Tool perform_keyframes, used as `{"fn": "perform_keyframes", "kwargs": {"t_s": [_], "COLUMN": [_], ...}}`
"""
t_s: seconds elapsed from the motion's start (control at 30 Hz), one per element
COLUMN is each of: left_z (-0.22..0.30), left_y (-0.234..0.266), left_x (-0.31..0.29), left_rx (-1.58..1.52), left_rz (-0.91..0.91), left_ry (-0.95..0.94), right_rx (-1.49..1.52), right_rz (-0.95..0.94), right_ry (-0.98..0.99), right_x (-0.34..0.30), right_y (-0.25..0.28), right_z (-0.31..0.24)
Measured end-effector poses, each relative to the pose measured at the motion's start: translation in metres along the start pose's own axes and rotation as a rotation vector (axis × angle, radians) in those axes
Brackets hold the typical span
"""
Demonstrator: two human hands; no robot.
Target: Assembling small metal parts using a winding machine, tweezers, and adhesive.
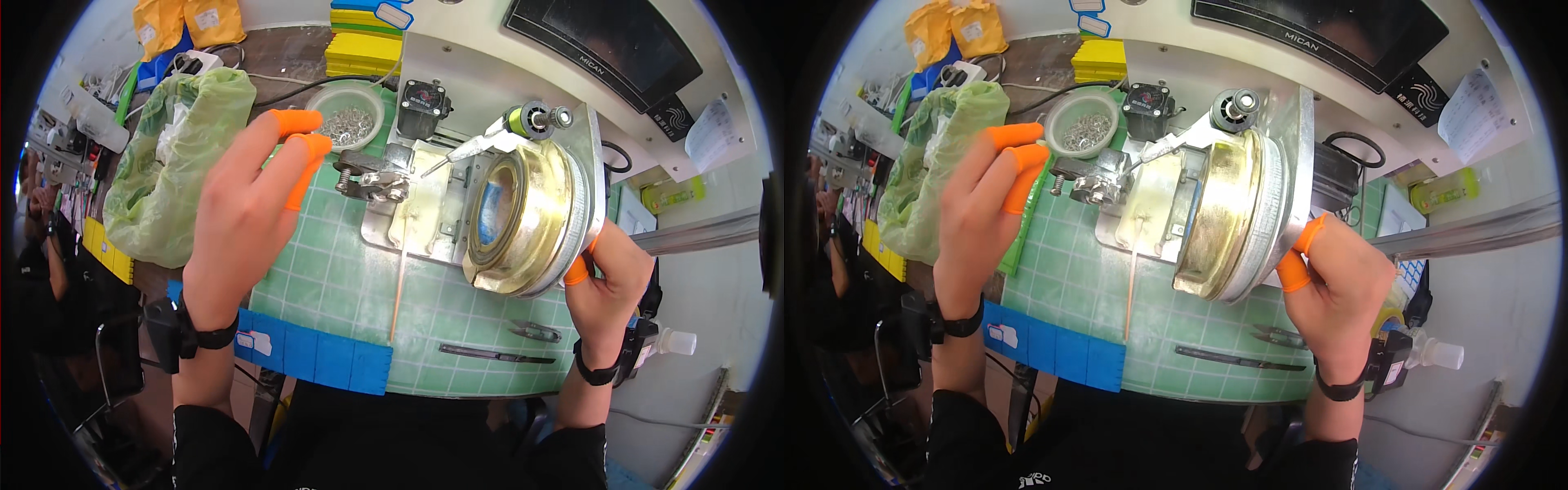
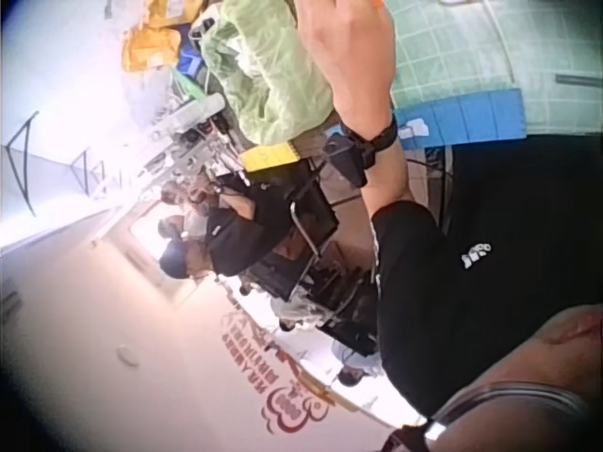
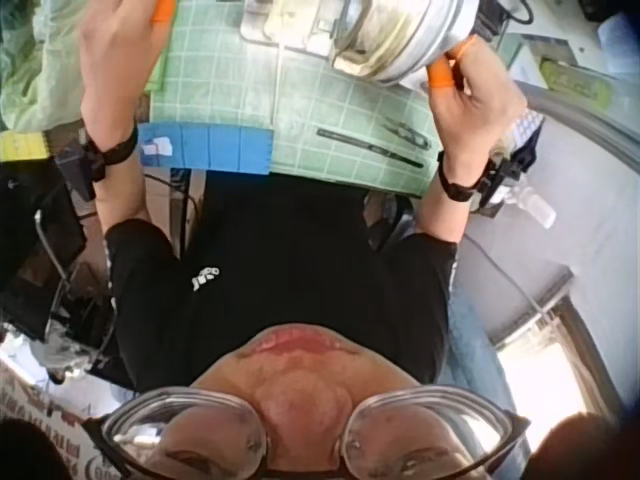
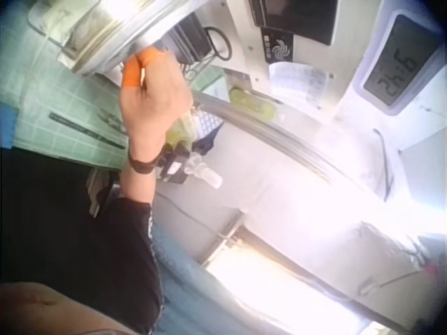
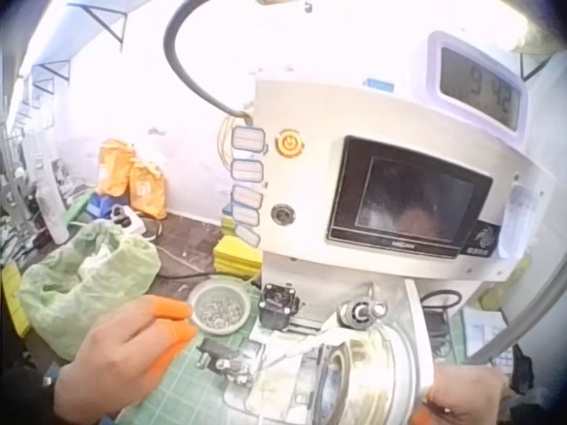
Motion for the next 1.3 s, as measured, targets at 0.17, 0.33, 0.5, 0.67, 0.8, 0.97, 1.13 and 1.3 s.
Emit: {"fn": "perform_keyframes", "kwargs": {"t_s": [0.17,0.33,0.5,0.67,0.8,0.97,1.13,1.3], "left_z": [-0.013,-0.018,-0.006,-0.022,-0.03,-0.039,-0.039,-0.032], "left_y": [-0.015,-0.014,-0.012,-0.017,-0.015,-0.022,-0.027,-0.026], "left_x": [-0.022,-0.03,0.0,-0.018,-0.021,-0.021,-0.028,-0.023], "left_rx": [-0.12,-0.272,-0.398,-0.452,-0.339,-0.413,-0.48,-0.45], "left_rz": [-0.134,-0.119,-0.108,-0.17,-0.207,-0.206,-0.111,-0.064], "left_ry": [0.161,0.225,0.286,0.397,0.311,0.275,0.32,0.27], "right_rx": [-0.052,-0.057,-0.021,-0.085,-0.186,-0.3,-0.279,-0.287], "right_rz": [-0.012,0.016,0.094,0.031,0.189,0.236,0.236,0.227], "right_ry": [-0.049,-0.096,-0.253,-0.077,-0.079,-0.15,-0.171,-0.216], "right_x": [-0.011,-0.015,-0.026,-0.031,-0.05,-0.072,-0.075,-0.078], "right_y": [0.005,0.006,0.03,0.051,0.086,0.098,0.1,0.101], "right_z": [0.003,0.002,0.018,0.019,0.039,0.061,0.069,0.07]}}
Point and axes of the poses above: each hand's wrist, its own x-axis towards the middle knuckle, its own y-axis out of the back of the hand, z = x × y, the point moved 5 cm from there along x, towards the middle knuckle, and after that the axes turned 1 degree about z, right-handed, at the moved point
